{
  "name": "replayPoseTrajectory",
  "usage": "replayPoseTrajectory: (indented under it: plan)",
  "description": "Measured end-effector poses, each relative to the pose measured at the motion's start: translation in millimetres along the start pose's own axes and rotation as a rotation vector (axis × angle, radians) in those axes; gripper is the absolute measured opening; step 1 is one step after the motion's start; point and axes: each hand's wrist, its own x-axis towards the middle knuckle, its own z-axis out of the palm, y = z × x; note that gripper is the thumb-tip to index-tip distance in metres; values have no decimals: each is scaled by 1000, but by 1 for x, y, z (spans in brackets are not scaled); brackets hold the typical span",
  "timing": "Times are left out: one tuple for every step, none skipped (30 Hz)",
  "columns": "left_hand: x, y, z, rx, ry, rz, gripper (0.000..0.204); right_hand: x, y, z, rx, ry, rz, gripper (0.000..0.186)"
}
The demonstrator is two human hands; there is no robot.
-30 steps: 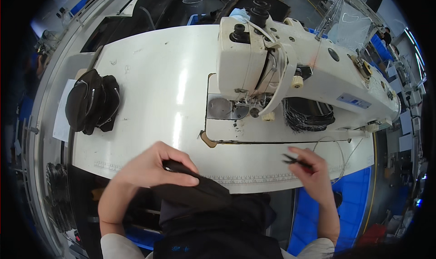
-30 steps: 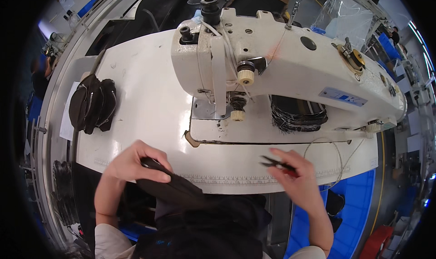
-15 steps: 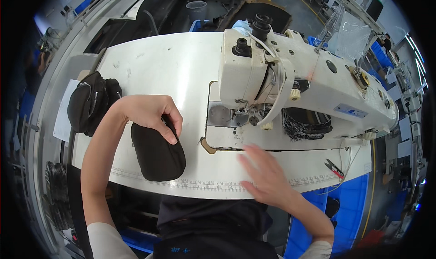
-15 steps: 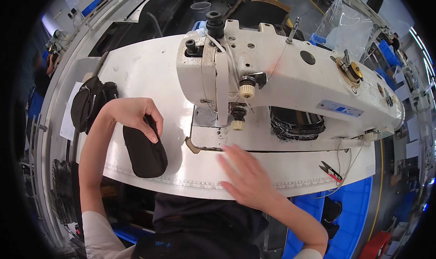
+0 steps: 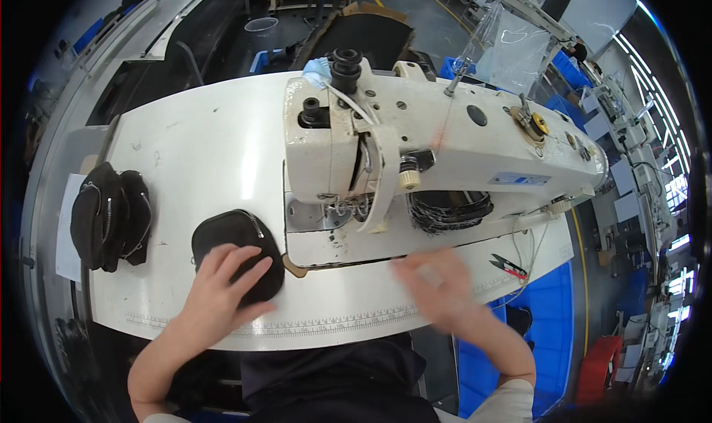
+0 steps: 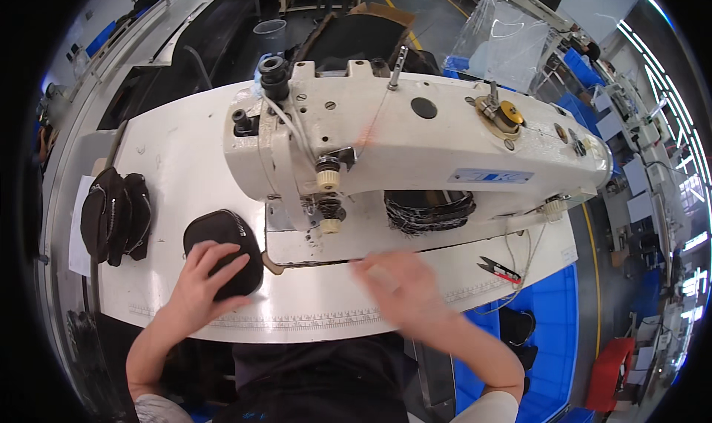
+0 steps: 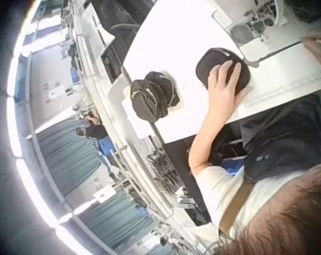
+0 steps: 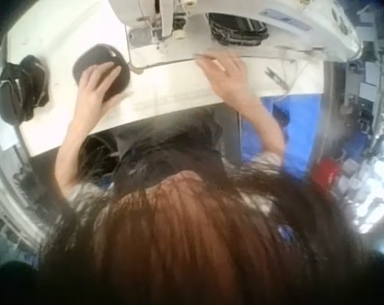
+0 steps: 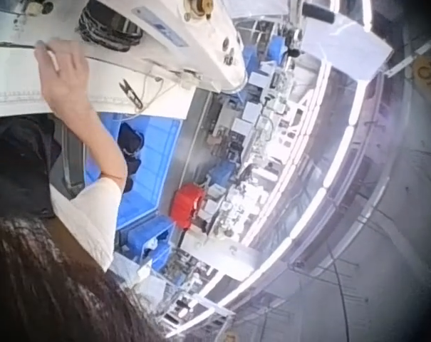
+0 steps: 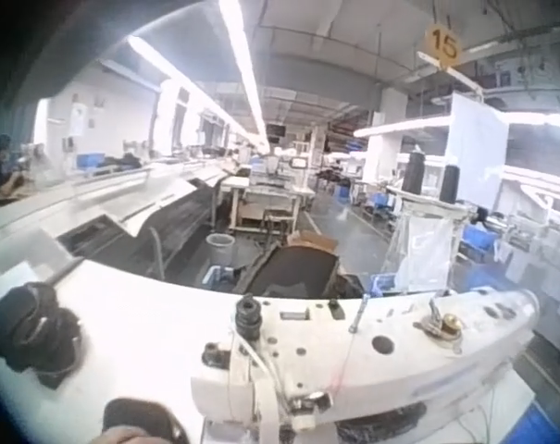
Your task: Sewing a zipper component onto the main body of a small bag using an industrial sewing machine.
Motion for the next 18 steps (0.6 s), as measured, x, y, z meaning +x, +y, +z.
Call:
replayPoseTrajectory:
  plan:
    - [-8, 4, 4, 0, -50, 12, 61, 5, 23, -19, -60, 101, 18, 21]
    - [-13, 4, 13, -9, -53, 19, 59, 10, 41, -34, -117, 93, 69, 22]
    - [-16, 3, 18, -8, -61, 18, 58, 15, 53, -41, -162, 91, 116, 23]
    - [-14, 4, 20, -18, -57, 30, 58, 20, 60, -44, -177, 89, 122, 23]
    - [-13, 5, 18, -10, -86, 27, 59, 23, 66, -46, -244, 72, 85, 20]
    - [-12, 7, 15, 4, -115, 18, 59, 24, 71, -47, -303, 56, 44, 18]
    - [-11, 8, 13, 3, -112, 20, 59, 23, 75, -47, -308, 56, 44, 18]
    - [-9, 8, 12, 29, -128, 45, 60, 21, 79, -45, -292, -26, 49, 17]
    - [-7, 8, 10, 60, -144, 66, 60, 22, 82, -45, -272, -106, 50, 17]
    - [-7, 7, 13, 62, -143, 64, 60, 23, 82, -44, -271, -104, 48, 17]
    - [-8, 4, 19, 82, -73, 77, 59, 25, 82, -43, -301, -111, 25, 16]
    - [-9, 3, 24, 101, -4, 87, 58, 26, 81, -42, -329, -118, 2, 15]
    - [-10, 2, 29, 104, -6, 82, 58, 26, 82, -41, -324, -118, -1, 15]
    - [-11, 0, 34, 121, 48, 81, 55, 26, 85, -39, -259, -93, 81, 15]
    - [-15, -1, 37, 141, 96, 71, 51, 26, 86, -35, -184, -71, 160, 15]
    - [-16, -3, 41, 149, 87, 55, 51, 25, 87, -32, -165, -74, 152, 15]
    - [-13, -3, 45, 161, 130, 72, 49, 24, 89, -31, -102, 2, 247, 14]
    - [-11, -3, 47, 175, 173, 89, 47, 21, 91, -30, -36, 78, 344, 14]
